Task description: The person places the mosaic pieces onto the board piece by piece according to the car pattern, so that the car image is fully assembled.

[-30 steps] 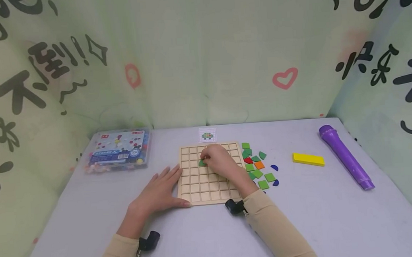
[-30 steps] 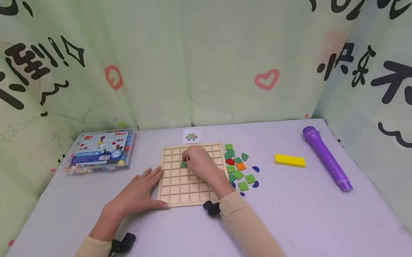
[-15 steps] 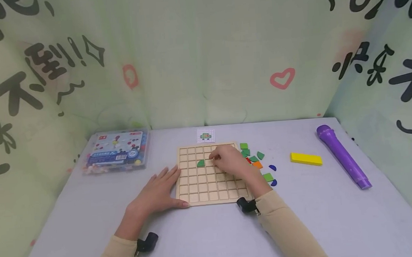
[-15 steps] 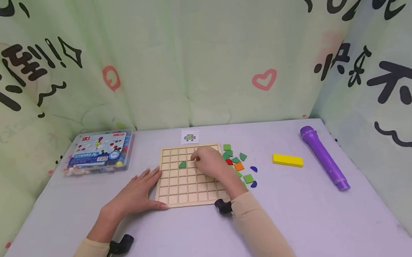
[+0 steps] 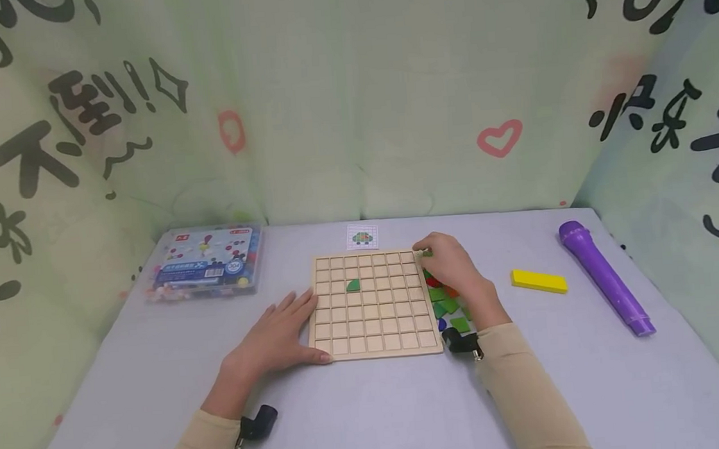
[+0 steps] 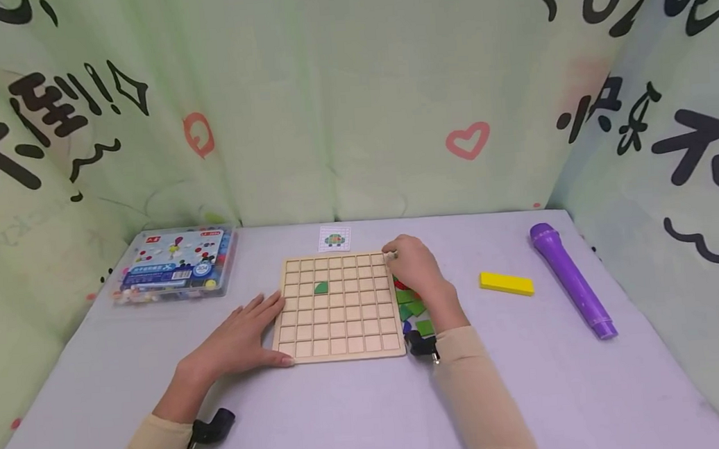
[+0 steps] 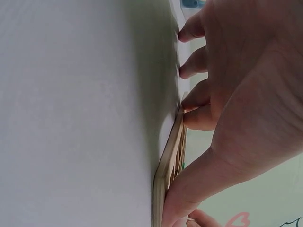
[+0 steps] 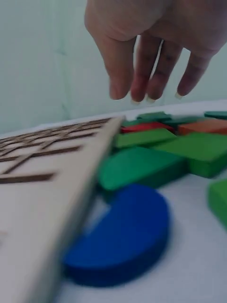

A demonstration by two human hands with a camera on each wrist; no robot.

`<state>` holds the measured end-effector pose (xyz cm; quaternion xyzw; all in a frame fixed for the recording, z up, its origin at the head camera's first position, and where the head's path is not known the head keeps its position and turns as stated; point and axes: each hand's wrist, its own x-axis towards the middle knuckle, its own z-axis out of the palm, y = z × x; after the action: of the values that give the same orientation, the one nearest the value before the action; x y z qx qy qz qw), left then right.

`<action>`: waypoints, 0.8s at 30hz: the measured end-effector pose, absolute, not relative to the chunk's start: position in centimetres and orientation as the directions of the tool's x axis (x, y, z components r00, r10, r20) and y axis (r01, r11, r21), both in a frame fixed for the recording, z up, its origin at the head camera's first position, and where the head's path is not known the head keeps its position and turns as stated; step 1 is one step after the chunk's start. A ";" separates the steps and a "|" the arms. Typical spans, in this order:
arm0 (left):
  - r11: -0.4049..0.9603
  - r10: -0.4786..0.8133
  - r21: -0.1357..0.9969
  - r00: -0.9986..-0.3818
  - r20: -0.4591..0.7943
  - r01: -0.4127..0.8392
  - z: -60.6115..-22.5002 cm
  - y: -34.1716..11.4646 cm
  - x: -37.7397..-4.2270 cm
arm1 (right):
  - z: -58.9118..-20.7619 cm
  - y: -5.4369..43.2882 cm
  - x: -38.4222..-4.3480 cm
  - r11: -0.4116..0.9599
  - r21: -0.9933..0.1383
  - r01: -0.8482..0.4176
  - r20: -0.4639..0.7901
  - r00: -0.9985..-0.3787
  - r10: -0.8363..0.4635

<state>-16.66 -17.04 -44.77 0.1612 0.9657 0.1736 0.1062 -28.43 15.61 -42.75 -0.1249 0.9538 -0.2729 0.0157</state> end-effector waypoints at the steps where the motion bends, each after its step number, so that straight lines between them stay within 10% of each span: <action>1: 0.888 0.349 0.369 -0.925 -0.149 0.276 -44.7 -17.0 -16.7 | -42.9 16.0 -28.6 0.831 -0.516 -0.210 0.035 -0.974 -0.224; 24: 0.890 0.345 0.366 -0.927 -0.149 0.272 -44.9 -17.1 -16.5 | -43.6 16.6 -28.8 0.782 -0.590 -0.201 0.163 -0.978 -0.128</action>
<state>-16.54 -17.08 -44.87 0.1595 0.9663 0.1720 0.1057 -28.75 16.61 -43.59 -0.0873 0.9423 -0.3183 -0.0568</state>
